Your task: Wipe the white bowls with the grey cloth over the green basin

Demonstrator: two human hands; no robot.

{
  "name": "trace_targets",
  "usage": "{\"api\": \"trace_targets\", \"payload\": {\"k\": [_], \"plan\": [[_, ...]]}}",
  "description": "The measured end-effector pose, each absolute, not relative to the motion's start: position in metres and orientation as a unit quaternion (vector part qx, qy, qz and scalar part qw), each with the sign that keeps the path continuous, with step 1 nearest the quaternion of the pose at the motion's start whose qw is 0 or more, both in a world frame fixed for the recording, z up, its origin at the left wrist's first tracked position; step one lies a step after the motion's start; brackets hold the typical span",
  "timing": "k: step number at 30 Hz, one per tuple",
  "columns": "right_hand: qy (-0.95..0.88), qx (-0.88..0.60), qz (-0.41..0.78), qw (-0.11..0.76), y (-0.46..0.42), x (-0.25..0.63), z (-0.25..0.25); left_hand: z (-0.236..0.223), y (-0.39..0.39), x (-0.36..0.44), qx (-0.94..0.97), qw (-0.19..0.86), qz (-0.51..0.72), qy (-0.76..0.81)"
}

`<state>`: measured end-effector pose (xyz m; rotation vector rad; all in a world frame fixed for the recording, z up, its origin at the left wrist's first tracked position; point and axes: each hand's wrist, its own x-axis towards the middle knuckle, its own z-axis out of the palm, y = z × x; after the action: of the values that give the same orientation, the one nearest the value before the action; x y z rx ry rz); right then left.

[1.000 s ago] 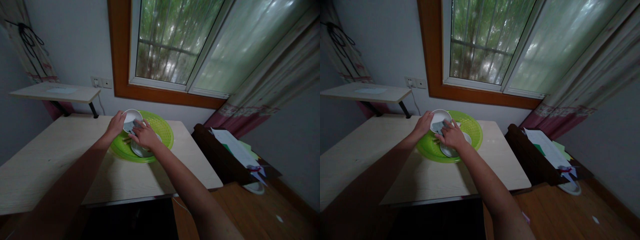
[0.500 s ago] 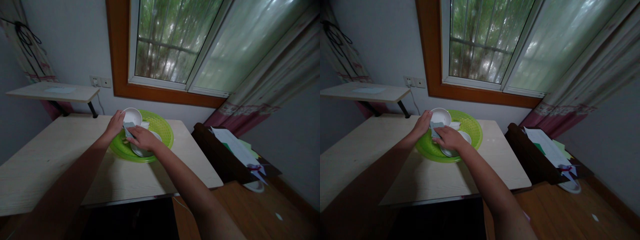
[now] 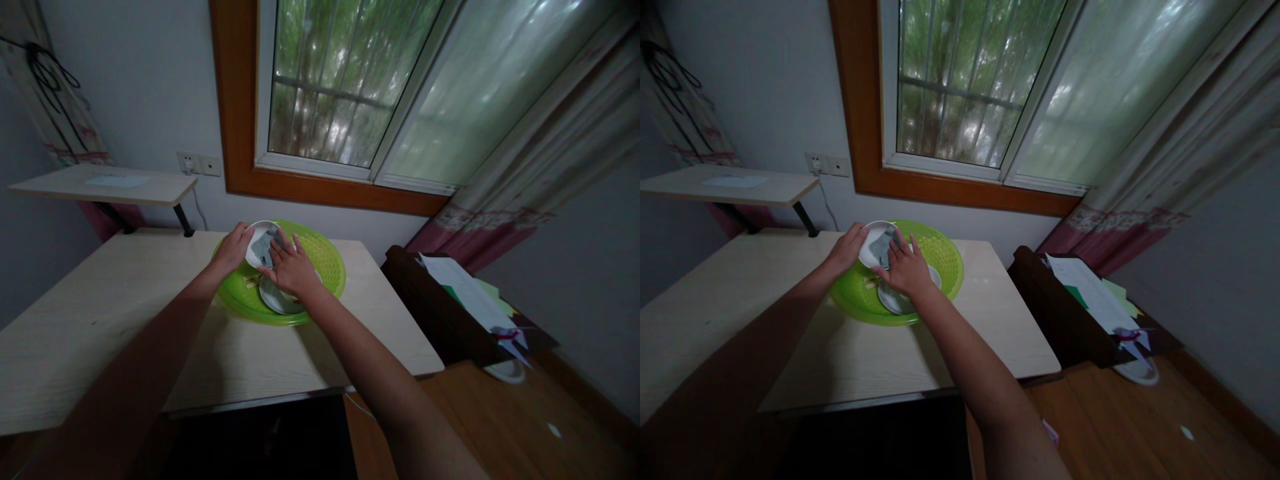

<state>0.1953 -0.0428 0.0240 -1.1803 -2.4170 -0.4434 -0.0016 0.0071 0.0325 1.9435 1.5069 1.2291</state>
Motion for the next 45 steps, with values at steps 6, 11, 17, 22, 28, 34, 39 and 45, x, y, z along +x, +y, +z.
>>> {"api": "trace_targets", "payload": {"k": [6, 11, 17, 22, 28, 34, 39, 45], "plan": [[-0.889, -0.384, -0.163, 0.19, -0.043, 0.193, 0.026, 0.028, 0.009, -0.004, 0.692, 0.187, 0.455, 0.529], [-0.919, -0.332, -0.122, 0.174, -0.045, 0.194, 0.028, 0.023, 0.014, -0.006, 0.683, 0.182, 0.463, 0.534], [-0.939, -0.306, -0.054, 0.15, -0.046, 0.194, 0.028, 0.024, 0.013, -0.006, 0.692, 0.188, 0.454, 0.528], [-0.944, -0.298, -0.072, 0.124, -0.044, 0.191, 0.021, 0.027, 0.01, -0.003, 0.704, 0.203, 0.434, 0.524], [-0.928, -0.322, -0.122, 0.143, -0.04, 0.19, 0.016, 0.027, 0.009, 0.0, 0.714, 0.209, 0.437, 0.506], [-0.9, -0.365, -0.157, 0.181, -0.035, 0.192, 0.013, 0.023, 0.013, 0.001, 0.73, 0.218, 0.435, 0.479], [-0.882, -0.397, -0.184, 0.173, -0.037, 0.19, 0.017, 0.028, 0.01, 0.001, 0.731, 0.208, 0.434, 0.485], [-0.892, -0.387, -0.198, 0.123, -0.039, 0.186, 0.027, 0.027, 0.009, -0.001, 0.714, 0.194, 0.431, 0.516]]}}
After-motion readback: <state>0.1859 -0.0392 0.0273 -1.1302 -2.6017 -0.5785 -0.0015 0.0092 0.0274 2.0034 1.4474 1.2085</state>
